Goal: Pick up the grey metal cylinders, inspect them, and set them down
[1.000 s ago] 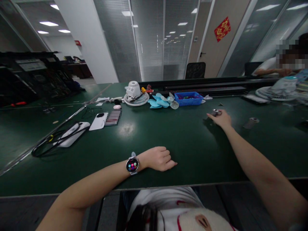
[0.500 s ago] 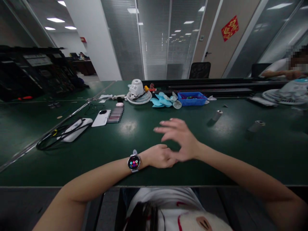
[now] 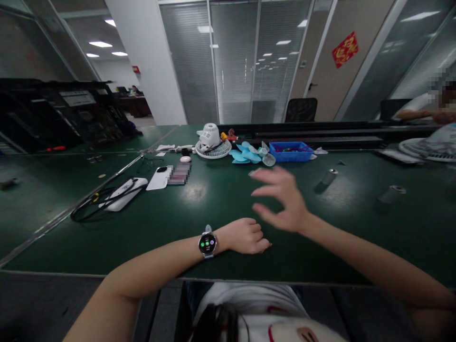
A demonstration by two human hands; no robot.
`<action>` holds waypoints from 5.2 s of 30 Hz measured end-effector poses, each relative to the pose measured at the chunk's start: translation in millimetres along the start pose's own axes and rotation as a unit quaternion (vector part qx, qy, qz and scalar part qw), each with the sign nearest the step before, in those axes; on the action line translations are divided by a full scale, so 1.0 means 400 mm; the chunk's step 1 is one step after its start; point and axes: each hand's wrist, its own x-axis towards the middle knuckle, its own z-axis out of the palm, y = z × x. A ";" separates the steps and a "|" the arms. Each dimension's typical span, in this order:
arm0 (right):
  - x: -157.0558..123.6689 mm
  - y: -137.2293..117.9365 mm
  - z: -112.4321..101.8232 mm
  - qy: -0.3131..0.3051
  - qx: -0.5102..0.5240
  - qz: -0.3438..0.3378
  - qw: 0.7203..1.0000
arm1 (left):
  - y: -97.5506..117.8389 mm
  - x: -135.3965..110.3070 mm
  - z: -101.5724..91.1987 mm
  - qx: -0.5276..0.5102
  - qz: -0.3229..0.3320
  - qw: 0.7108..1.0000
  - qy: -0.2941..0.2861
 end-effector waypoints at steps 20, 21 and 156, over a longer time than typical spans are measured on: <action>-0.430 0.594 -0.073 0.064 -0.148 0.626 0.763 | -0.009 0.028 -0.057 0.098 0.243 0.965 0.013; -0.427 0.594 -0.073 0.055 -0.154 0.623 0.765 | -0.009 0.028 -0.056 0.098 0.242 0.965 0.018; -0.307 0.549 -0.118 -0.035 -0.294 0.527 0.796 | -0.217 0.039 -0.049 -0.114 -0.347 0.926 0.097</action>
